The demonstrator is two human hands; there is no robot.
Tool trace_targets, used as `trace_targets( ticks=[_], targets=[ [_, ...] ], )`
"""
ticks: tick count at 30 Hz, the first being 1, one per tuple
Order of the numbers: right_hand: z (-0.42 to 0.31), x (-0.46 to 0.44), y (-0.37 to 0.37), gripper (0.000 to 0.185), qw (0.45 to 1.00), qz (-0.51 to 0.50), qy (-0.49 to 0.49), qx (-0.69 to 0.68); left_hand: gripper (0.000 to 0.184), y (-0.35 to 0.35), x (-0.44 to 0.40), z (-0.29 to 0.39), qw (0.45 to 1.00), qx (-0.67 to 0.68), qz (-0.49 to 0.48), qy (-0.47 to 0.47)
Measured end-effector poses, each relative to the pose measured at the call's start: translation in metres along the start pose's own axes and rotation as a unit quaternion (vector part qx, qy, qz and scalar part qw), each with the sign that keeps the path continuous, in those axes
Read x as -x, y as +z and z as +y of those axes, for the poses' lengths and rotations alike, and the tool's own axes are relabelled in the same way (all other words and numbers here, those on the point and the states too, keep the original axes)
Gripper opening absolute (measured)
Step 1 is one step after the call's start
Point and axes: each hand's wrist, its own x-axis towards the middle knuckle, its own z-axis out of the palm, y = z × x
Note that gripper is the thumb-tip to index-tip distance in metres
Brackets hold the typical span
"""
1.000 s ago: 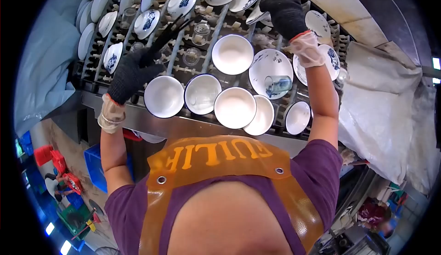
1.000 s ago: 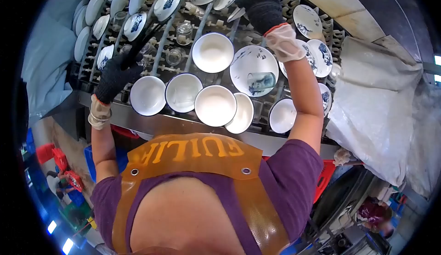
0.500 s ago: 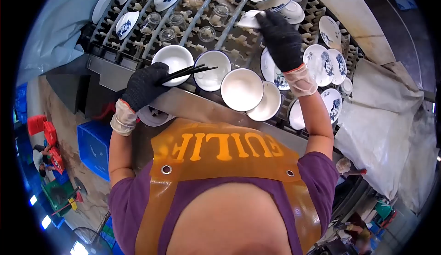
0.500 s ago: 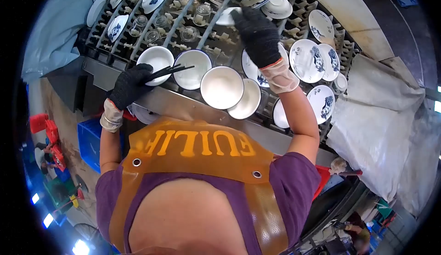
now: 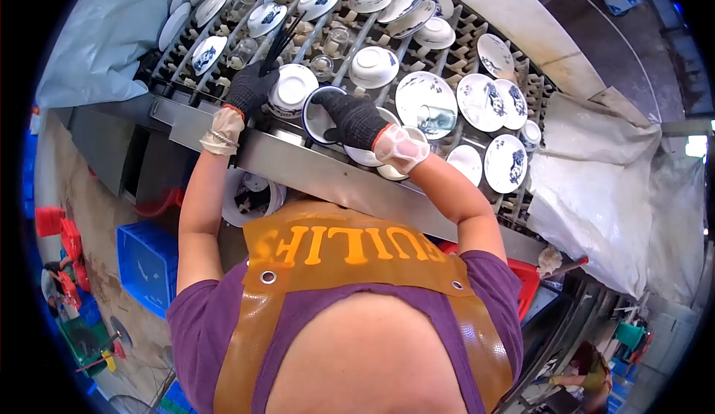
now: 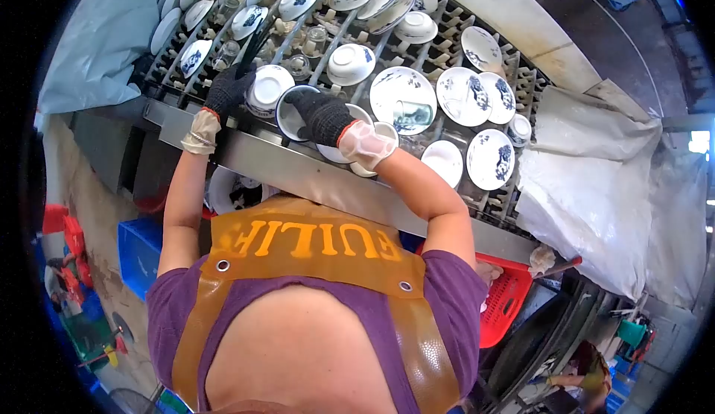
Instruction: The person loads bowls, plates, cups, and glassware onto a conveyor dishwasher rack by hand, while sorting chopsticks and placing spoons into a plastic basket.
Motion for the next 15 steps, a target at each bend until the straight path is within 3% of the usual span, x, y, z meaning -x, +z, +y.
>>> trace_targets(
  ticks=[1,3,4,5,6,7,8,9,10,11,12,13,15],
  targets=[
    [-0.003,0.004,-0.007,0.065,1.000,0.000,0.005,-0.001,0.035,-0.003,0.007,0.009,0.998,-0.065,-0.002,-0.014],
    [-0.004,0.012,-0.027,0.069,0.993,0.000,0.049,-0.105,0.034,-0.005,0.017,0.001,0.999,-0.028,0.017,0.035],
    [0.013,0.012,-0.024,0.071,0.992,0.082,0.063,-0.077,0.033,-0.012,0.032,0.021,0.999,-0.040,-0.005,0.030],
    [0.023,0.010,-0.045,0.074,0.988,0.103,0.113,0.021,0.032,-0.016,0.043,0.032,0.998,-0.048,-0.026,0.024],
    [0.039,0.013,-0.066,0.076,0.974,0.162,0.156,-0.012,0.032,-0.012,0.048,0.022,0.995,0.004,-0.048,0.083],
    [0.058,0.016,-0.085,0.082,0.958,0.226,0.158,0.079,0.035,-0.017,0.064,0.053,0.984,-0.011,-0.111,0.142],
    [0.065,0.013,-0.115,0.080,0.942,0.134,0.283,0.118,0.037,-0.010,0.065,0.049,0.965,0.008,-0.150,0.216],
    [0.099,0.005,-0.130,0.074,0.941,0.045,0.313,0.120,0.038,-0.003,0.065,0.044,0.938,0.027,-0.185,0.291],
    [0.084,0.008,-0.151,0.064,0.935,-0.019,0.325,0.140,0.040,0.000,0.073,0.046,0.938,-0.044,-0.201,0.280],
    [0.128,-0.002,-0.141,0.059,0.930,-0.060,0.307,0.193,0.034,0.005,0.071,0.045,0.905,-0.165,-0.200,0.338],
    [0.172,-0.009,-0.124,0.056,0.928,-0.062,0.287,0.228,0.032,0.012,0.076,0.049,0.909,-0.213,-0.200,0.298],
    [0.172,-0.013,-0.121,0.054,0.925,-0.065,0.265,0.263,0.030,0.018,0.080,0.049,0.910,-0.259,-0.198,0.255],
    [0.163,0.002,-0.123,0.050,0.926,0.003,0.362,0.101,0.028,0.026,0.074,0.030,0.906,-0.267,-0.174,0.278]
  ],
)
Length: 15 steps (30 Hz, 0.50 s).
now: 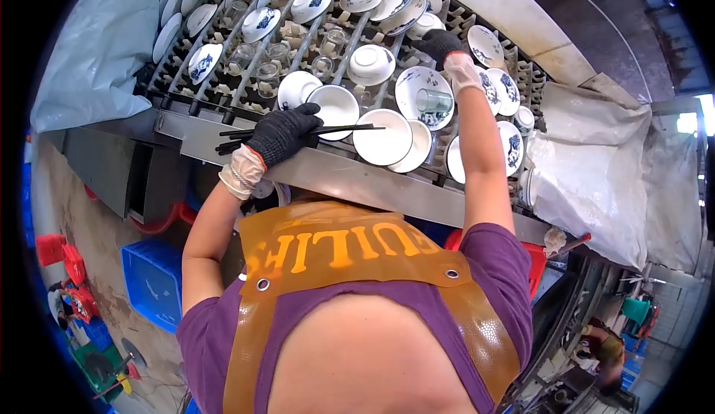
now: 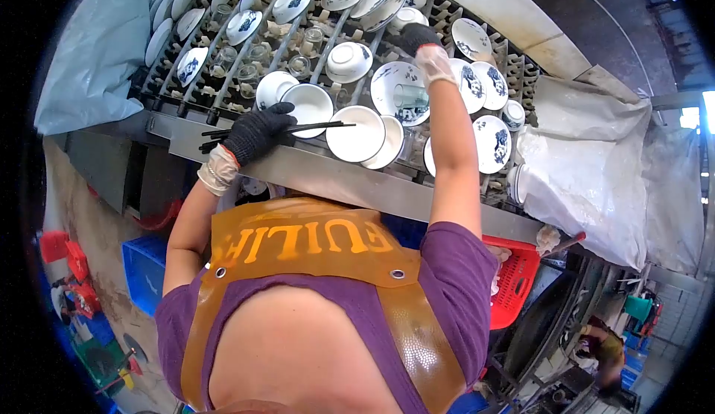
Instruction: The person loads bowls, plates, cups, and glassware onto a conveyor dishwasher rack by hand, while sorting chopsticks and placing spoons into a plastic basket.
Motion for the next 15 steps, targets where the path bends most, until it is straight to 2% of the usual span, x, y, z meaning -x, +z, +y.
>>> trace_targets(
  ticks=[2,3,4,6,8,9,10,11,12,13,14,15],
  targets=[
    [0.024,-0.007,0.021,0.046,0.999,-0.001,-0.002,0.035,0.028,0.007,-0.003,-0.007,0.999,-0.027,0.018,0.015],
    [0.030,0.005,0.034,0.045,0.993,0.080,-0.080,0.036,0.025,0.002,-0.005,-0.005,0.999,-0.026,0.013,0.033],
    [0.040,0.005,0.038,0.054,0.988,-0.069,-0.133,0.046,0.025,-0.002,-0.006,-0.004,0.999,-0.021,0.013,0.036],
    [0.051,0.035,0.054,0.057,0.989,0.020,-0.145,-0.033,0.024,-0.012,-0.012,-0.001,0.998,0.018,-0.048,0.023],
    [0.063,0.038,0.060,0.056,0.993,0.040,-0.082,-0.073,0.022,-0.024,-0.013,0.000,0.997,0.065,-0.027,0.044],
    [0.059,0.044,0.036,0.055,0.988,-0.016,-0.041,-0.147,0.022,-0.027,-0.014,-0.005,0.995,0.078,-0.006,0.062],
    [0.052,0.059,0.008,0.050,0.991,0.001,-0.038,-0.126,0.023,-0.033,-0.017,-0.009,0.993,0.089,0.017,0.079],
    [0.061,0.053,-0.008,0.048,0.998,0.041,-0.035,-0.036,0.026,-0.043,-0.021,-0.009,0.982,0.165,0.019,0.085],
    [0.069,0.051,-0.017,0.046,0.995,0.077,-0.027,0.050,0.027,-0.044,-0.028,-0.018,0.979,0.191,-0.003,0.075],
    [0.053,0.067,-0.041,0.046,0.988,0.136,0.022,0.071,0.026,-0.045,-0.034,-0.025,0.953,0.300,-0.027,0.018],
    [0.069,0.053,-0.046,0.046,0.979,0.174,0.078,0.079,0.024,-0.048,-0.040,-0.029,0.912,0.404,-0.052,-0.039],
    [0.073,0.044,-0.053,0.045,0.973,0.195,0.102,0.076,0.022,-0.059,-0.047,-0.024,0.898,0.436,-0.038,-0.052]
  ],
)
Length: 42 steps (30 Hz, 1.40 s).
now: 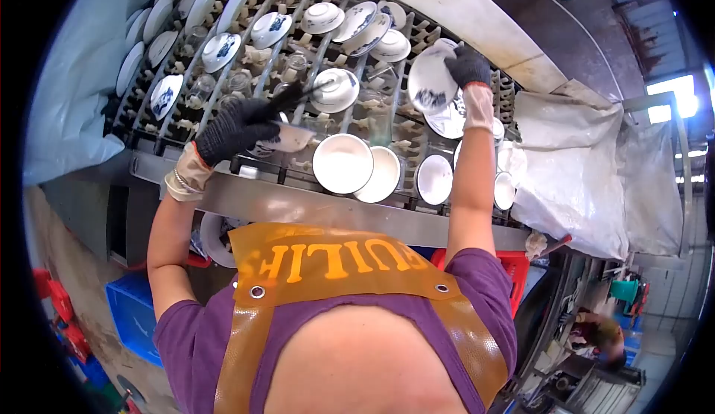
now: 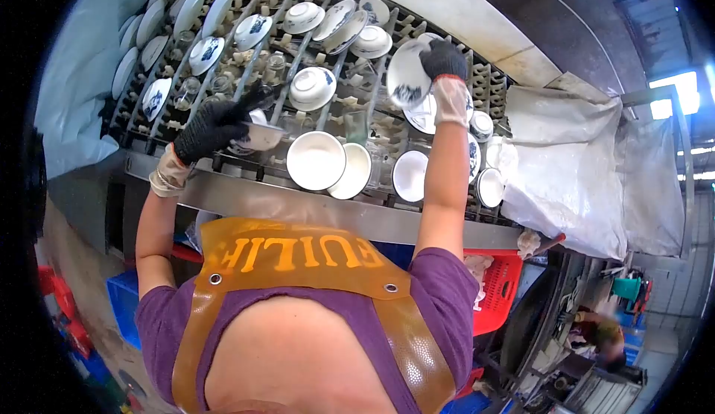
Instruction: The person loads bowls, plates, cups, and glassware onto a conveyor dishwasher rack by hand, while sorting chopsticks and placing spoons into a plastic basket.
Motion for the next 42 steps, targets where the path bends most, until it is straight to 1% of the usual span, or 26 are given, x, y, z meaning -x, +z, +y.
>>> trace_targets(
  ticks=[3,5,8,9,10,11,12,15,19,21,22,23,25,26,27,28,29,31,33,34,35,37,38,39,41,42],
  targets=[
    [0.015,-0.030,0.023,0.043,0.995,0.101,0.007,-0.015,0.025,-0.005,-0.026,0.018,0.996,-0.010,0.071,-0.057],
    [0.027,-0.033,0.037,0.039,0.988,0.142,-0.014,-0.057,0.025,0.000,-0.037,0.038,0.988,0.069,0.132,-0.047],
    [0.013,0.003,0.030,0.035,0.982,-0.036,-0.010,-0.185,0.021,-0.002,-0.050,0.041,0.979,0.071,0.184,-0.050],
    [0.014,0.015,0.051,0.033,0.945,-0.115,-0.049,-0.303,0.021,-0.004,-0.054,0.040,0.977,0.105,0.179,-0.045],
    [-0.005,0.038,0.042,0.036,0.941,-0.191,-0.058,-0.273,0.021,-0.005,-0.060,0.037,0.977,0.125,0.167,-0.050],
    [-0.013,0.061,0.052,0.043,0.936,-0.184,-0.139,-0.264,0.021,-0.005,-0.066,0.035,0.976,0.146,0.153,-0.057],
    [-0.033,0.080,0.045,0.048,0.938,-0.231,-0.152,-0.206,0.021,-0.001,-0.070,0.038,0.976,0.151,0.136,-0.074],
    [-0.047,0.119,0.082,0.046,0.957,-0.171,-0.215,-0.091,0.022,0.020,-0.083,0.050,0.986,0.119,0.101,-0.060],
    [-0.035,0.128,0.094,0.037,0.951,-0.186,-0.207,-0.133,0.027,0.044,-0.118,0.045,0.991,0.093,-0.021,-0.092],
    [-0.030,0.117,0.074,0.028,0.976,-0.017,-0.041,-0.215,0.027,0.048,-0.150,0.018,0.985,0.050,-0.139,-0.086],
    [-0.025,0.108,0.069,0.023,0.978,0.099,-0.031,-0.181,0.026,0.059,-0.164,0.013,0.979,0.045,-0.158,-0.124],
    [-0.009,0.098,0.066,0.031,0.975,0.170,-0.074,-0.119,0.028,0.066,-0.173,0.010,0.980,0.011,-0.156,-0.122],
    [0.001,0.093,0.061,0.054,0.994,0.103,0.026,-0.010,0.031,0.092,-0.225,-0.065,0.989,-0.138,0.006,0.043],
    [0.020,0.092,0.085,0.074,0.999,0.022,0.025,-0.015,0.031,0.094,-0.226,-0.058,0.990,-0.135,0.007,0.047],
    [0.028,0.092,0.098,0.075,0.996,0.048,-0.016,-0.075,0.032,0.093,-0.220,-0.042,0.989,-0.144,-0.007,0.026],
    [0.021,0.092,0.084,0.074,0.999,-0.009,0.002,-0.053,0.034,0.093,-0.213,-0.024,0.988,-0.153,-0.021,0.006],
    [0.016,0.089,0.068,0.073,0.997,-0.065,0.017,-0.028,0.033,0.096,-0.200,-0.005,0.996,-0.075,-0.015,-0.055],
    [0.006,0.081,0.055,0.073,0.994,-0.003,-0.010,-0.106,0.026,0.090,-0.196,-0.017,0.999,-0.003,-0.032,0.016],
    [-0.005,0.057,0.050,0.064,0.996,0.009,-0.065,-0.061,0.025,0.081,-0.191,-0.011,0.998,-0.040,-0.053,-0.019],
    [-0.024,0.050,0.027,0.055,0.995,-0.061,-0.071,-0.036,0.027,0.073,-0.184,0.003,0.992,-0.092,-0.072,-0.040],
    [-0.009,0.031,0.064,0.044,0.989,0.027,-0.142,-0.016,0.027,0.066,-0.181,-0.002,0.992,-0.095,-0.067,-0.047],
    [-0.025,0.007,0.074,0.028,0.989,-0.063,-0.133,0.032,0.031,0.049,-0.167,-0.010,0.985,-0.156,-0.036,0.070],
    [-0.025,-0.001,0.089,0.030,0.988,-0.044,-0.132,0.067,0.033,0.039,-0.153,-0.006,0.985,-0.151,-0.055,-0.056],
    [-0.028,0.004,0.090,0.029,0.976,0.011,-0.193,0.096,0.039,0.029,-0.143,-0.005,0.980,-0.167,-0.078,-0.073],
    [-0.051,0.021,0.071,0.027,0.977,0.069,-0.203,-0.009,0.048,0.028,-0.120,0.009,0.956,-0.184,-0.087,-0.212],
    [-0.058,0.038,0.063,0.025,0.977,0.060,-0.191,-0.070,0.048,0.031,-0.112,0.005,0.954,-0.180,-0.088,-0.222]
  ],
)
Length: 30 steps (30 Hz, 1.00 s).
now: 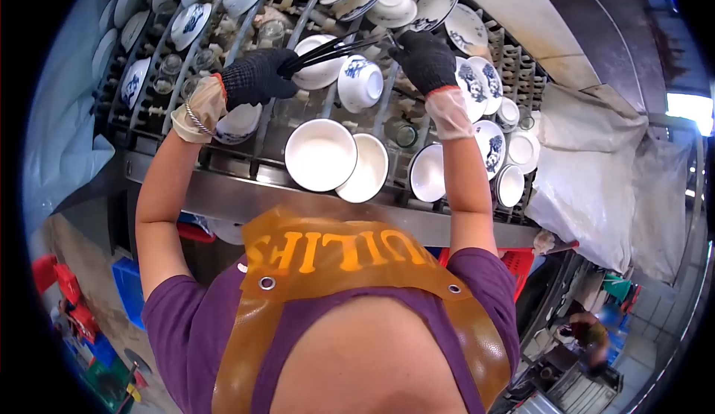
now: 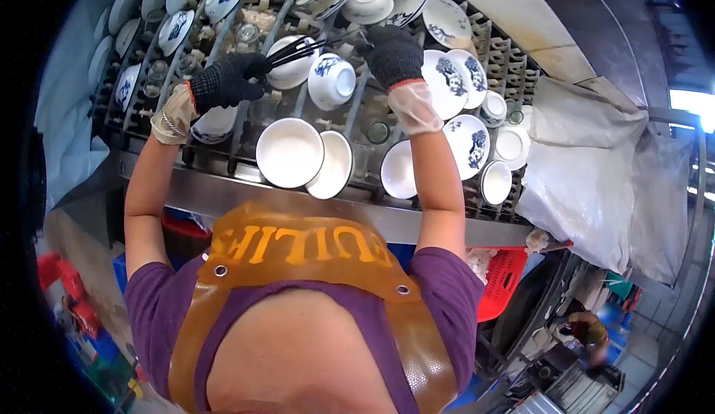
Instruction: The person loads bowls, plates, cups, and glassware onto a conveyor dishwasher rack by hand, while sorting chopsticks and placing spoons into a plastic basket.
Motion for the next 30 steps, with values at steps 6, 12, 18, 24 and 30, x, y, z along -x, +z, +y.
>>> trace_targets(
  ticks=[6,12,18,24,30],
  targets=[
    [-0.052,0.083,-0.003,0.037,0.924,-0.258,-0.090,-0.269,0.052,0.056,-0.034,-0.065,0.974,-0.169,0.033,0.150],
    [-0.036,0.111,-0.048,0.032,0.942,-0.242,-0.042,-0.228,0.062,0.054,-0.012,-0.044,0.966,-0.181,0.081,0.166],
    [0.091,0.129,-0.076,0.029,0.977,-0.113,0.179,-0.032,0.057,0.052,0.001,-0.032,0.992,-0.075,0.079,0.068],
    [0.063,0.102,-0.045,0.024,0.998,0.048,0.029,-0.012,0.061,0.041,0.046,-0.007,0.956,-0.175,0.228,0.056],
    [0.035,0.070,0.066,0.027,0.961,-0.135,-0.089,0.226,0.060,0.070,0.019,-0.048,0.974,-0.193,0.105,0.048]
  ],
)
